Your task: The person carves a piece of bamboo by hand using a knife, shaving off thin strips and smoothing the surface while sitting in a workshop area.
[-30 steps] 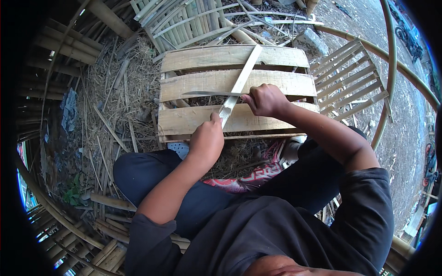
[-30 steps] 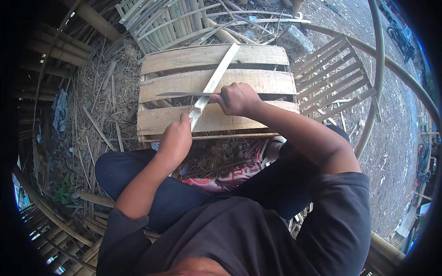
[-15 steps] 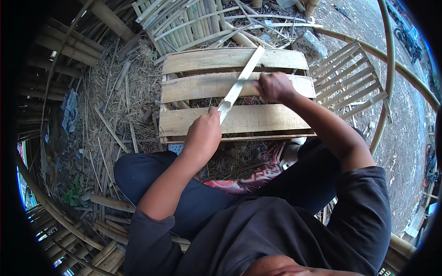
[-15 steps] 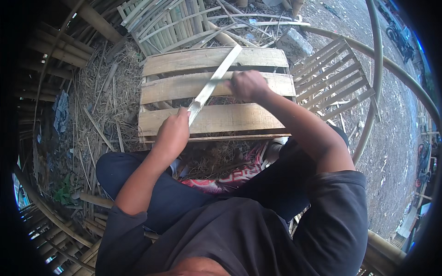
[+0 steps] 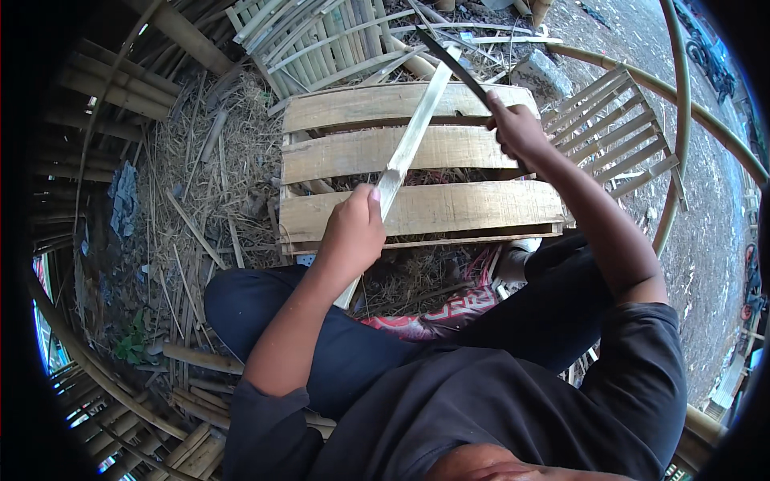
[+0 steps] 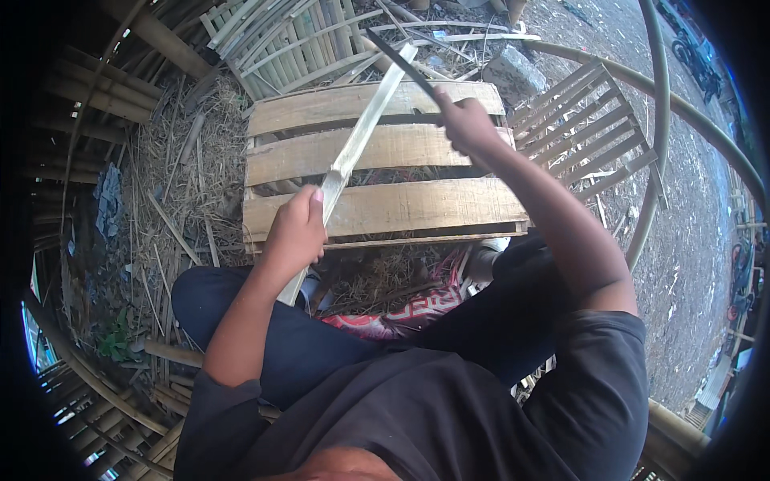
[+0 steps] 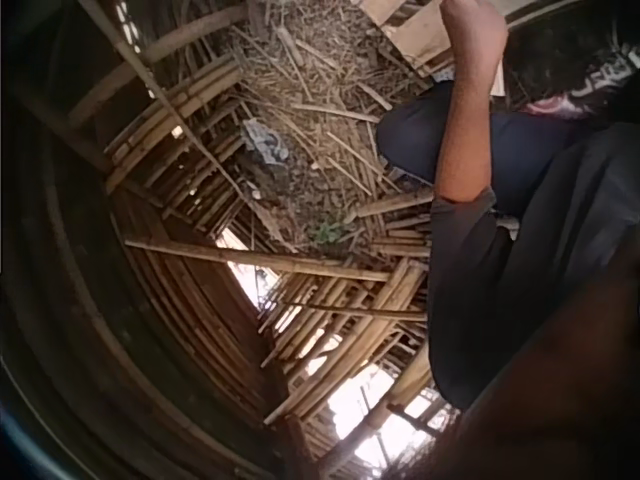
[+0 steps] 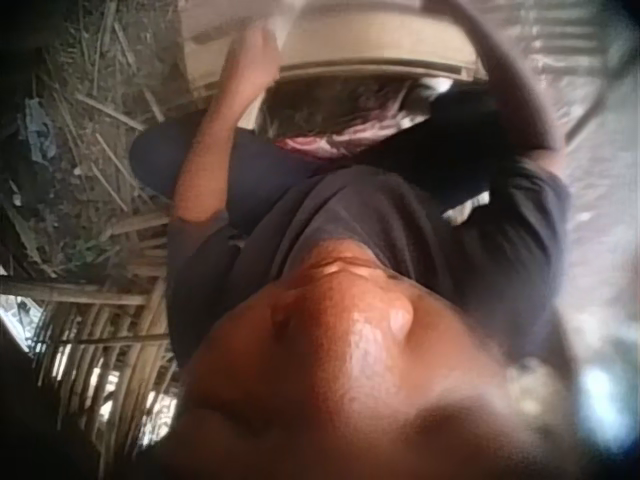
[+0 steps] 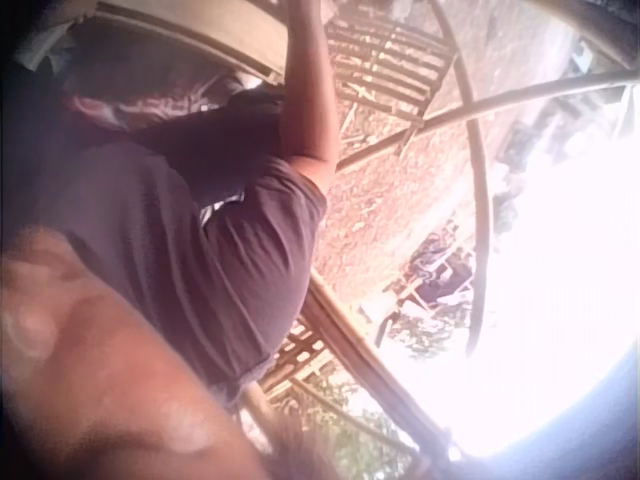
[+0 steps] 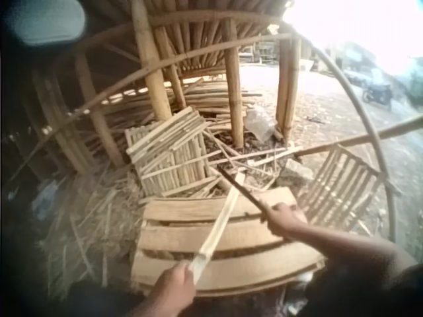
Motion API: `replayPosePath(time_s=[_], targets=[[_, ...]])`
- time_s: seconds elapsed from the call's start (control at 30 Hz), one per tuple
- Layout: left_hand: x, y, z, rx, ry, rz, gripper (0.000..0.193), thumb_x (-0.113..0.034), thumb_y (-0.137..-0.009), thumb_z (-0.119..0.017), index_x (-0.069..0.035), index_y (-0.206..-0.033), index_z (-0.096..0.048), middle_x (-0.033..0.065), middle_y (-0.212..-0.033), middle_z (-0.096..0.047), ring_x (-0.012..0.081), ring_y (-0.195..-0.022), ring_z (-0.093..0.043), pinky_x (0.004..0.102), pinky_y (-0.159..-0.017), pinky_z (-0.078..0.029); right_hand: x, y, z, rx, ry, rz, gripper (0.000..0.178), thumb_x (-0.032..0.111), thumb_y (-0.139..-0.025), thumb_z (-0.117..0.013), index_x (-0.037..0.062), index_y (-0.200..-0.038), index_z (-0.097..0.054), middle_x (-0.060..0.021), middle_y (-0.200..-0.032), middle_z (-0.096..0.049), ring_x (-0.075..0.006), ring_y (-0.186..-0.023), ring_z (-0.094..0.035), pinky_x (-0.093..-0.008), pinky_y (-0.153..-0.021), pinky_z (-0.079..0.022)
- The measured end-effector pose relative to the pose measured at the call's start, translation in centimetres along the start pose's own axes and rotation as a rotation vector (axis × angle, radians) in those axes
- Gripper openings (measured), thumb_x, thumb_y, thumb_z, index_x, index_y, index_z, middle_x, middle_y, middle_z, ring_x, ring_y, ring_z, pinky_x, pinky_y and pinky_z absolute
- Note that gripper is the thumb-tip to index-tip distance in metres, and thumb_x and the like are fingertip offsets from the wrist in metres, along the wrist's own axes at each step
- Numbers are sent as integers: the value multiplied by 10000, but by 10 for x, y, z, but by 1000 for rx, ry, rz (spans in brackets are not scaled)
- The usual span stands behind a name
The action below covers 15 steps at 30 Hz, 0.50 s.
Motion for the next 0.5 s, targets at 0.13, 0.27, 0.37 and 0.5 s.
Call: replayPosePath(time_s=[0.13, 0.27, 0.37, 0.5], targets=[[-30, -12, 17, -90, 94, -48, 412, -340, -1069, -336, 7, -1011, -552, 284, -790, -629, 490, -827, -625, 549, -714, -464, 28, 38, -32, 90, -174, 62, 680, 651, -928, -563, -25, -914, -634, 66, -529, -383, -59, -389, -375, -268, -355, -284], [-51, -11, 9, -149, 25, -236, 482, -426, -1063, -294, -15, -1148, -529, 281, -804, -628, 496, -797, -626, 562, -666, -475, 57, 48, -51, 129, -197, 162, 552, 546, -878, -716, -5, -863, -688, 70, -522, -436, -43, -394, -410, -238, -359, -273], [-77, -4, -1, -264, -132, -489, 505, -451, -1051, -307, -18, -1234, -492, 273, -847, -642, 500, -777, -631, 571, -649, -494, 69, 43, -59, 127, -179, 281, 420, 445, -869, -770, 36, -799, -703, 56, -542, -500, -34, -398, -405, -238, -364, -263], [-85, -9, -7, -237, -59, -581, 590, -459, -1045, -318, -12, -1423, -385, 293, -1075, -625, 479, -927, -640, 530, -783, -523, 82, 39, -47, 65, -214, 401, 340, 355, -889, -770, 26, -865, -687, 20, -589, -582, -35, -410, -434, -232, -365, -279]])
Point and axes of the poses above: each hand's wrist, its own y-axis away from the middle knuckle, its own z-axis out of the back of the hand, x = y × z, the point moved 8 cm from there along -y, towards the middle knuckle
